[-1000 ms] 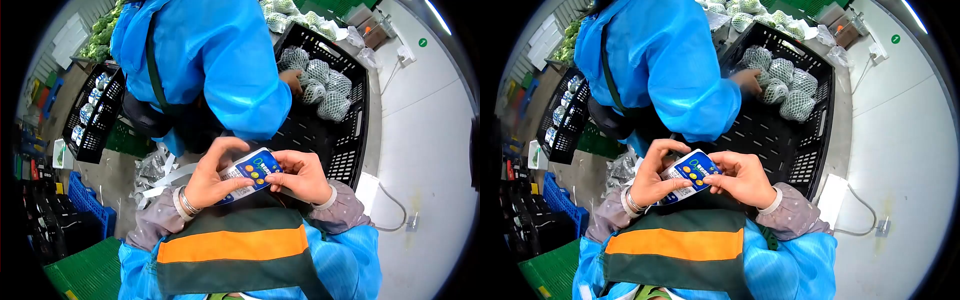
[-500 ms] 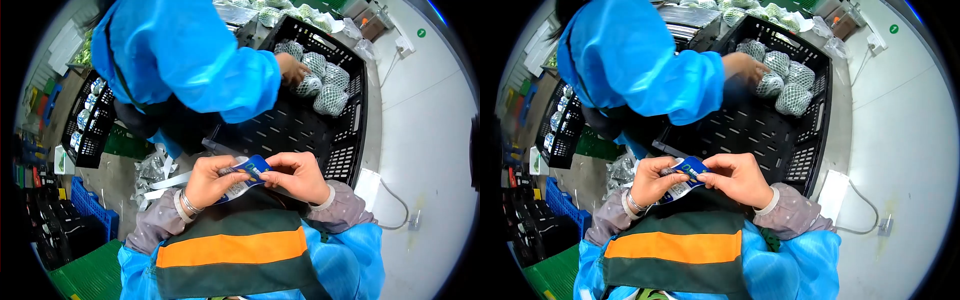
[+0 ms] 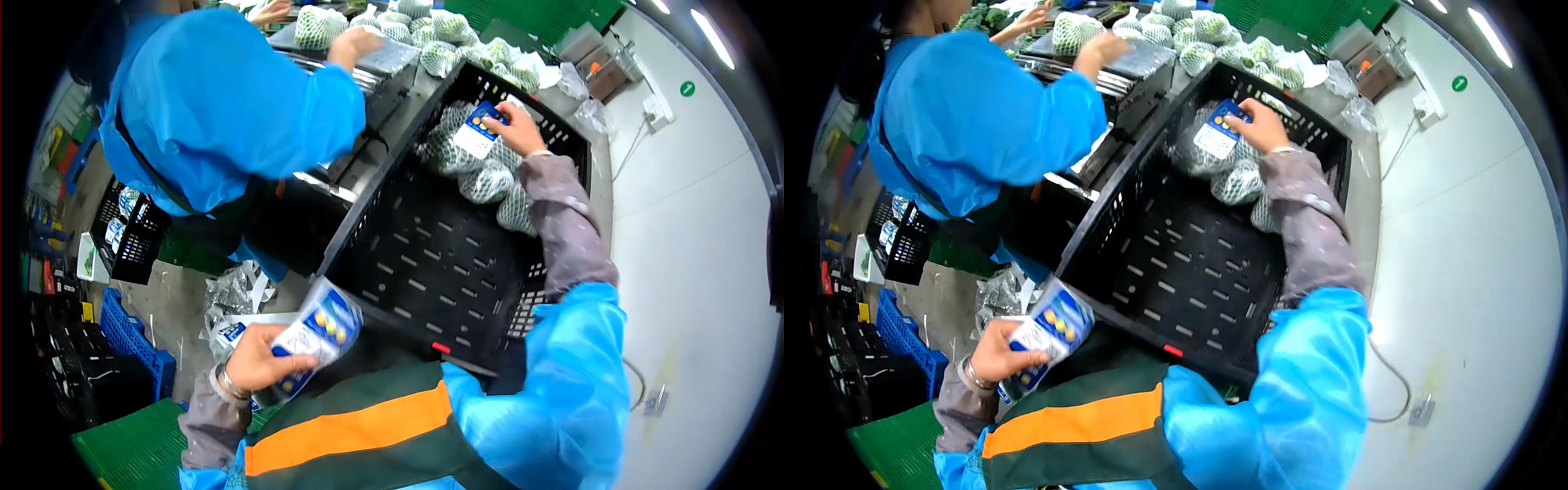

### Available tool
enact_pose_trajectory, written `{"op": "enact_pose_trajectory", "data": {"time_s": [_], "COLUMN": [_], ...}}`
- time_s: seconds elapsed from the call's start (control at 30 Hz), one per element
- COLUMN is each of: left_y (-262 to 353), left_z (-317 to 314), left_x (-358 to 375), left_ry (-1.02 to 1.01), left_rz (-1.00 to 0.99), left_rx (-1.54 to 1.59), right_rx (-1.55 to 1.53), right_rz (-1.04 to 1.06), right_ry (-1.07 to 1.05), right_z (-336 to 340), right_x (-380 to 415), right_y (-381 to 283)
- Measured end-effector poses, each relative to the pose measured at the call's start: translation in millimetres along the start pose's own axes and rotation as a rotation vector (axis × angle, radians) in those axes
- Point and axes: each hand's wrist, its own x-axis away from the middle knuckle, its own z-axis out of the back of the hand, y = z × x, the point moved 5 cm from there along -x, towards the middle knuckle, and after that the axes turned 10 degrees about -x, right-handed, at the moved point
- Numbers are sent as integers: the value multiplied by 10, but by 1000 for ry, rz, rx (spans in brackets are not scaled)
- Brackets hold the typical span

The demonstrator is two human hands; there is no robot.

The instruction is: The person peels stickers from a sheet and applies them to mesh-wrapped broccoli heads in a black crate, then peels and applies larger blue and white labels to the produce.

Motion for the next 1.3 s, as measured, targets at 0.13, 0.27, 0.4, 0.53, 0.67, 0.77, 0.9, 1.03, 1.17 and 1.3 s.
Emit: {"op": "enact_pose_trajectory", "data": {"time_s": [0.13, 0.27, 0.4, 0.53, 0.67, 0.77, 0.9, 1.03, 1.17, 1.3], "left_y": [-127, -45, 233, 493, 571, 533, 486, 221, 101, 287], "left_z": [-69, -68, -100, -85, -202, -263, -356, -335, 142, 1134], "left_x": [82, 192, 1, -167, -300, -358, -429, -304, 58, 722], "left_ry": [-55, 15, 29, 329, 286, 266, 195, 43, 160, 1090], "left_rz": [-301, 47, -163, -393, -436, -374, -224, -198, -76, -289], "left_rx": [-188, -88, -20, 39, 127, 199, 183, -95, -19, -34], "right_rx": [404, 396, 415, -402, -942, -946, -926, -604, -156, 198], "right_rz": [-63, -47, 168, 22, -296, -464, -493, -355, -431, -370], "right_ry": [-121, -79, -72, -235, -887, -761, -613, -249, -42, -90], "right_z": [-450, -585, -658, -845, -1368, -1408, -1326, -684, 339, 298], "right_x": [-321, -47, 168, 696, 1771, 1955, 2028, 1452, 833, 577], "right_y": [839, 482, 309, -1080, -2100, -2106, -2030, -1054, 637, 1120]}}
